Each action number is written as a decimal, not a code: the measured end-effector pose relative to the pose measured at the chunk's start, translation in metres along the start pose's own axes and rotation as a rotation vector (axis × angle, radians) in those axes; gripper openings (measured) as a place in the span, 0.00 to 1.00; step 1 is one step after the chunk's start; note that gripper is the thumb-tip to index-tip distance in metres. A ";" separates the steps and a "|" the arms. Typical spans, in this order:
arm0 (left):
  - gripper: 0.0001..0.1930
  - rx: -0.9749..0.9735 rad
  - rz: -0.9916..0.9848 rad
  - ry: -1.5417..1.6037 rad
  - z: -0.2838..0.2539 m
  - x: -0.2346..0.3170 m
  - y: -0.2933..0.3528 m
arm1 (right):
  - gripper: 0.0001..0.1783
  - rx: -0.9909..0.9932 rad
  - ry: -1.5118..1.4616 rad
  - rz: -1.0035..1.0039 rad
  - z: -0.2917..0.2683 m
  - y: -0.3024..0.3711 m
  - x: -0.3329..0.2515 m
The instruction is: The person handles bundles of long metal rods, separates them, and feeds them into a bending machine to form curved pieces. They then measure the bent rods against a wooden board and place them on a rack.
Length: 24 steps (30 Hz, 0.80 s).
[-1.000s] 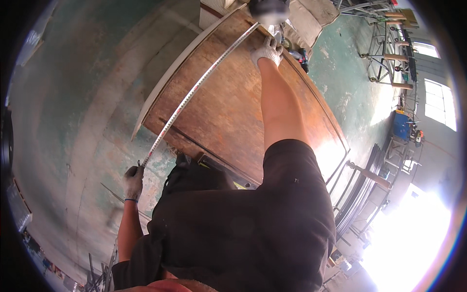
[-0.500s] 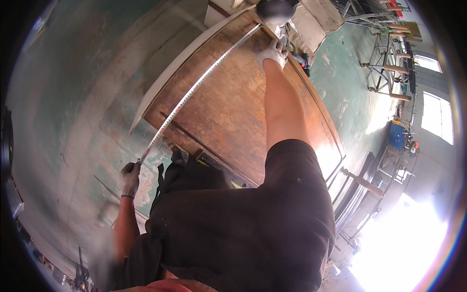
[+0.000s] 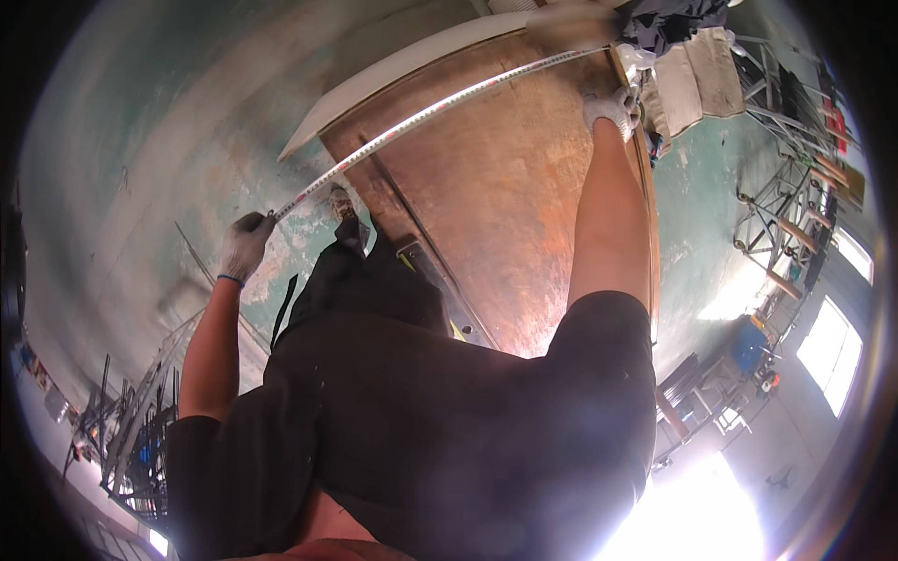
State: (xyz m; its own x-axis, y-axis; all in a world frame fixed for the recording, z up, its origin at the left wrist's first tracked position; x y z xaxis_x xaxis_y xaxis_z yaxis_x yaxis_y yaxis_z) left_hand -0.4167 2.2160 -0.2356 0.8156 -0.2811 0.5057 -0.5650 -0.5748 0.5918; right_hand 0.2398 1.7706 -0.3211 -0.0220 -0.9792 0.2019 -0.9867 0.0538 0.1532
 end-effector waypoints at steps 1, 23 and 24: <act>0.23 0.012 0.005 0.000 0.001 -0.003 -0.001 | 0.66 0.011 -0.011 0.001 0.004 0.001 0.000; 0.22 -0.210 -0.056 0.232 0.034 0.046 -0.009 | 0.48 0.130 -0.129 -0.087 -0.013 0.008 0.030; 0.21 -0.206 -0.025 0.264 0.039 0.053 -0.010 | 0.45 0.129 -0.163 -0.083 -0.013 0.013 0.044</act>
State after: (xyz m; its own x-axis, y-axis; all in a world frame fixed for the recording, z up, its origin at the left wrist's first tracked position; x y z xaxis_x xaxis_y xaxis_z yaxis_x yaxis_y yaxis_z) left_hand -0.3627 2.1766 -0.2394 0.7847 -0.0448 0.6183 -0.5803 -0.4040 0.7071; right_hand 0.2285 1.7311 -0.2974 0.0449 -0.9985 0.0326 -0.9984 -0.0437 0.0359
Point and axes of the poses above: each hand's wrist, its own y-axis away from the middle knuckle, its own z-axis out of the palm, x = y × z, the point moved 3 cm from there along -y, towards the middle knuckle, and after that the axes turned 4 degrees about z, right-handed, at the moved point
